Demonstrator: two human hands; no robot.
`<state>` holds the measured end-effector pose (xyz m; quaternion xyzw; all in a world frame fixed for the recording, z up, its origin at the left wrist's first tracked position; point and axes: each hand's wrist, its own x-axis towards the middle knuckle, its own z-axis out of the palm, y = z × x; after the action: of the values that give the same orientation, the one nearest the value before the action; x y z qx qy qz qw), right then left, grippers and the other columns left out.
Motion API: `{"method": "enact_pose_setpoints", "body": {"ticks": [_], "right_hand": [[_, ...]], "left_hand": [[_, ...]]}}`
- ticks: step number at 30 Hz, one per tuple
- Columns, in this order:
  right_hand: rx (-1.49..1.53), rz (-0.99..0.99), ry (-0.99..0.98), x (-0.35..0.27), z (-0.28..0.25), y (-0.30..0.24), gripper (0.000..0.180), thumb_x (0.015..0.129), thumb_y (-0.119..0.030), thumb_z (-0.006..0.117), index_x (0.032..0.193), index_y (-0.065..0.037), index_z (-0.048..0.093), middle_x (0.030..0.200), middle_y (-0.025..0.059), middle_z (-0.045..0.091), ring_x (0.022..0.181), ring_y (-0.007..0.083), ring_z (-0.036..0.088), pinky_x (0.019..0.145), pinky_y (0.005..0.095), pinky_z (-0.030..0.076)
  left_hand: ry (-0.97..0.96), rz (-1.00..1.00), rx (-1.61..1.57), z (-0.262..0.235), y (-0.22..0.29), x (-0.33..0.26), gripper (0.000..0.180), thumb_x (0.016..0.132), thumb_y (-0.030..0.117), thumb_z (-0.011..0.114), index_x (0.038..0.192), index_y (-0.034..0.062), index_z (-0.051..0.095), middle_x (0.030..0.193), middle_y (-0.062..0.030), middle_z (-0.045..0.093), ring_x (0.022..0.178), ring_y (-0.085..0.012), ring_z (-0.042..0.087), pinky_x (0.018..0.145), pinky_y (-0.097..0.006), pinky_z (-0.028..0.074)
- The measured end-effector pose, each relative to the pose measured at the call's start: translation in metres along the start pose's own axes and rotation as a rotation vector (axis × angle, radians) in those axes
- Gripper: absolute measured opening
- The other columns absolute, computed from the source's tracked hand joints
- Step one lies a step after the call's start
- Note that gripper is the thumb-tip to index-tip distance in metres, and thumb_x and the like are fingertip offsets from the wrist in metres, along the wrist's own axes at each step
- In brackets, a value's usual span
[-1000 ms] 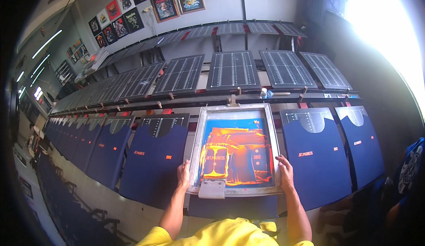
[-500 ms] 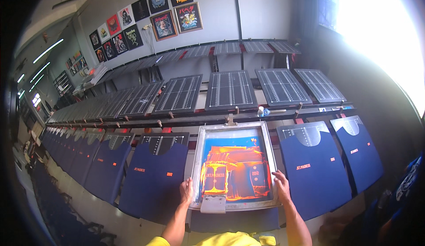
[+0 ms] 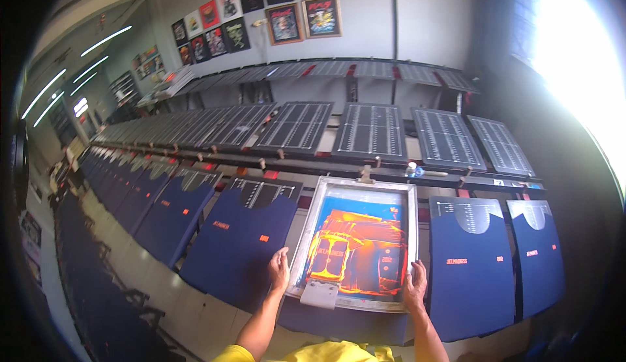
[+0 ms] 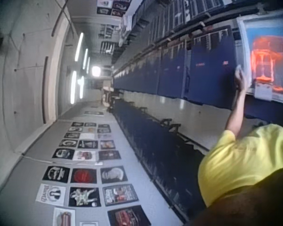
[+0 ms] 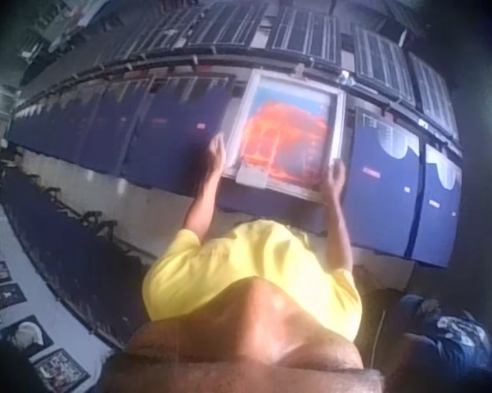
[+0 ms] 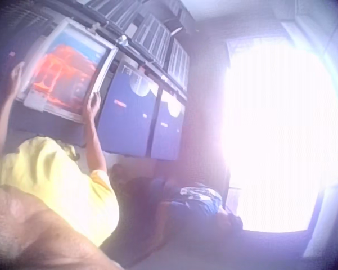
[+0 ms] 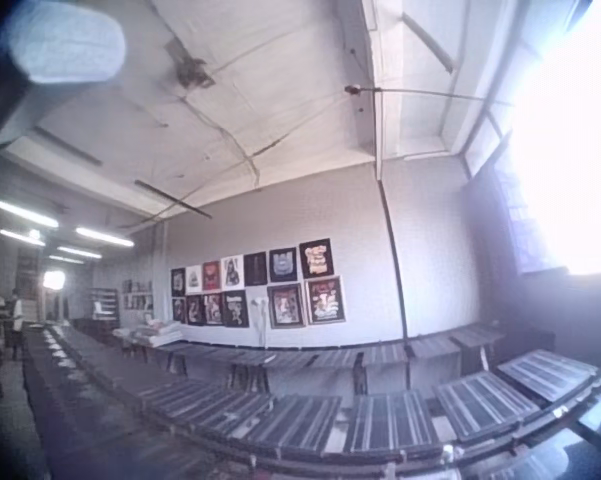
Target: The person performs screen printing on garments by lowering a screen frame onto fabric, applying ink with a squeegee, and lifting the frame to reveal the design.
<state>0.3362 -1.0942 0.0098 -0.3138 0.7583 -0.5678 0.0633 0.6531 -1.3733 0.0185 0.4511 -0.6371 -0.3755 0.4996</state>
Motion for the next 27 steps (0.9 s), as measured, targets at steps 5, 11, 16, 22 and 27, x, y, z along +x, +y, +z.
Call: {"method": "enact_pose_setpoints", "body": {"ticks": [5, 11, 16, 22, 27], "right_hand": [[-0.334, -0.442, -0.116, -0.013, 0.017, -0.045, 0.044, 0.081, -0.003, 0.071, 0.124, -0.002, 0.059, 0.137, 0.0232, 0.052, 0.129, 0.0419, 0.049, 0.108, 0.0486, 0.042], [-0.308, -0.54, -0.728, -0.055, 0.059, -0.114, 0.053, 0.083, -0.03, 0.076, 0.127, -0.005, 0.062, 0.142, 0.0158, 0.053, 0.133, 0.0378, 0.048, 0.11, 0.0495, 0.041], [-0.596, -0.749, -0.856, -0.068, 0.076, -0.125, 0.055, 0.084, -0.034, 0.071, 0.133, -0.01, 0.059, 0.145, 0.0098, 0.052, 0.135, 0.032, 0.045, 0.108, 0.0465, 0.042], [-0.605, -0.693, -0.836, -0.053, 0.09, -0.135, 0.054, 0.079, -0.023, 0.071, 0.131, -0.013, 0.06, 0.123, 0.0098, 0.064, 0.119, 0.0273, 0.056, 0.098, 0.0451, 0.044], [-0.686, -0.741, -0.901, -0.062, 0.094, -0.157, 0.063, 0.077, -0.036, 0.076, 0.13, -0.008, 0.057, 0.13, 0.0118, 0.054, 0.121, 0.0292, 0.052, 0.098, 0.0466, 0.044]], "left_hand": [[-0.022, -0.035, -0.096, -0.047, 0.021, -0.055, 0.037, 0.106, 0.029, 0.048, 0.11, -0.0037, 0.066, 0.102, -0.0132, 0.072, 0.098, -0.0212, 0.068, 0.089, -0.035, 0.053], [-0.163, -0.338, -0.131, -0.064, 0.024, -0.136, 0.038, 0.107, 0.034, 0.047, 0.105, -0.0009, 0.063, 0.08, -0.0097, 0.067, 0.061, -0.0135, 0.066, 0.047, -0.023, 0.048], [-0.459, -0.688, -0.303, -0.055, 0.024, -0.156, 0.043, 0.108, 0.036, 0.042, 0.104, -0.0016, 0.061, 0.081, -0.0102, 0.068, 0.053, -0.0122, 0.062, 0.04, -0.022, 0.038], [-0.695, -0.812, -0.294, -0.048, 0.041, -0.139, 0.04, 0.109, 0.031, 0.04, 0.116, -0.0029, 0.06, 0.09, -0.0131, 0.07, 0.055, -0.0144, 0.062, 0.045, -0.025, 0.043], [-0.828, -0.931, -0.415, -0.045, 0.039, -0.119, 0.03, 0.106, 0.02, 0.04, 0.12, 0.0016, 0.059, 0.095, -0.0115, 0.072, 0.056, -0.0126, 0.063, 0.04, -0.021, 0.033]]}}
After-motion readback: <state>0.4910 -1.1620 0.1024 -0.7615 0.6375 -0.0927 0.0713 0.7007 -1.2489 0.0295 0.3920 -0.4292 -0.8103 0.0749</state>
